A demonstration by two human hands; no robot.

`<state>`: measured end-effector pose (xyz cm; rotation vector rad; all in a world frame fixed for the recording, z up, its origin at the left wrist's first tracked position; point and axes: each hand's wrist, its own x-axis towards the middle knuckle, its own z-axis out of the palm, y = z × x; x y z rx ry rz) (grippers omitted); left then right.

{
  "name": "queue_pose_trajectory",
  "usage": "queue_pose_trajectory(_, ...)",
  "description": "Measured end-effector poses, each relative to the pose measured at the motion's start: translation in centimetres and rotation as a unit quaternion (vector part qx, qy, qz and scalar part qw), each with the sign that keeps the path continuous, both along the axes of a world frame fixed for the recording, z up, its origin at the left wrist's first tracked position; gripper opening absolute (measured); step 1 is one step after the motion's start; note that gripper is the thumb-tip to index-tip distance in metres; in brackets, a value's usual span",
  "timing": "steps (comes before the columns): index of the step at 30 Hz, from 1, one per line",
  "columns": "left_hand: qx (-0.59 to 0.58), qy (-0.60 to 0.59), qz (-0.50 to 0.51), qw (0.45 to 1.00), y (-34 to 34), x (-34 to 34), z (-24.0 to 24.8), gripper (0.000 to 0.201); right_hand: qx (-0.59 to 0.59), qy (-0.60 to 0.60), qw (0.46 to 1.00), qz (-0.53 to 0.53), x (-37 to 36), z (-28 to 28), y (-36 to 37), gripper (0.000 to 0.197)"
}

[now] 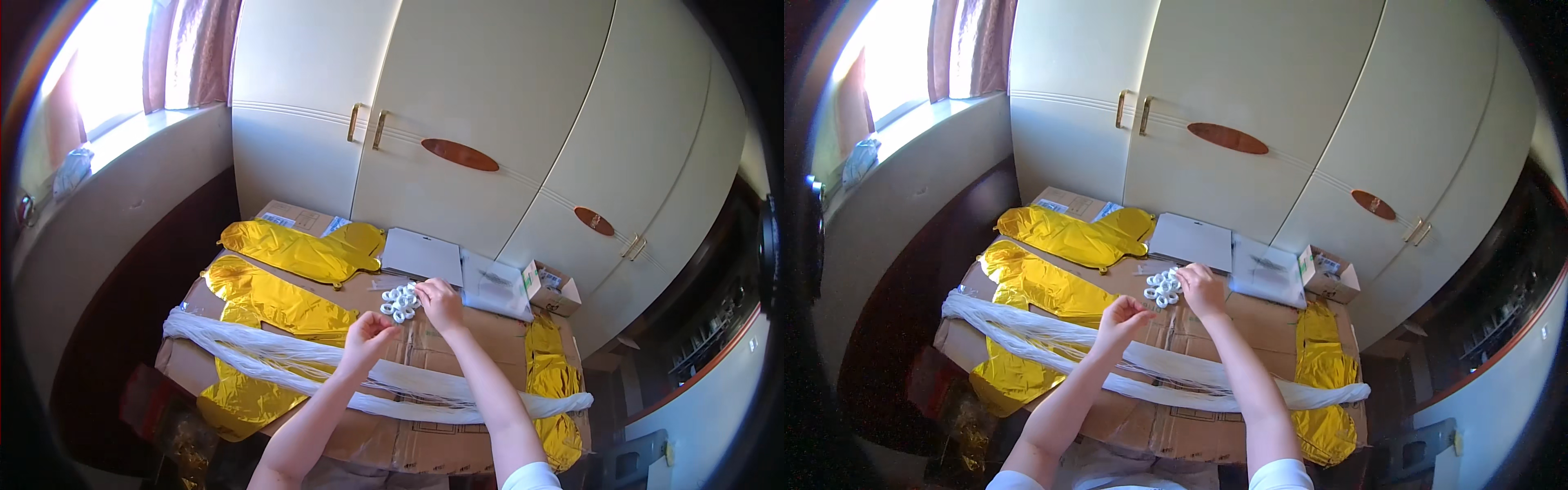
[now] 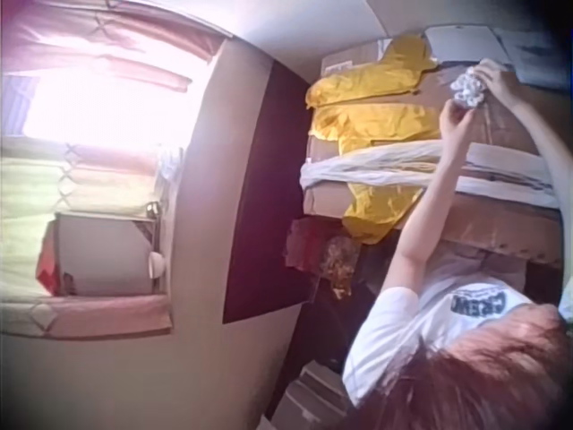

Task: Manually attaching small white plastic components onto a white strap or cord at a packaging station.

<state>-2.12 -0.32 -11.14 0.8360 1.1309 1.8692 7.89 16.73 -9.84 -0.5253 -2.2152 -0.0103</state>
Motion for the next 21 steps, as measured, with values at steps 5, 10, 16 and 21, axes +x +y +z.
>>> queue_pose_trajectory(5,0.019,0.012,-0.01,1.0,-0.3,0.0,0.1,0.011,0.031,-0.063,0.998,-0.008,-1.6,-1.9,1.6,0.005)
queue_pose_trajectory(10,0.023,0.013,-0.013,1.0,-0.6,0.0,0.3,0.011,0.024,-0.083,0.996,0.028,-1.7,-3.3,1.7,0.007)
queue_pose_trajectory(16,0.022,0.006,-0.017,1.0,-0.4,0.2,0.5,0.01,0.036,-0.114,0.993,0.024,-0.9,-2.7,1.8,0.013)
queue_pose_trajectory(21,0.018,0.017,-0.011,1.0,-0.2,0.1,0.0,0.008,0.02,-0.032,0.999,0.026,0.3,-0.4,0.0,0.016)
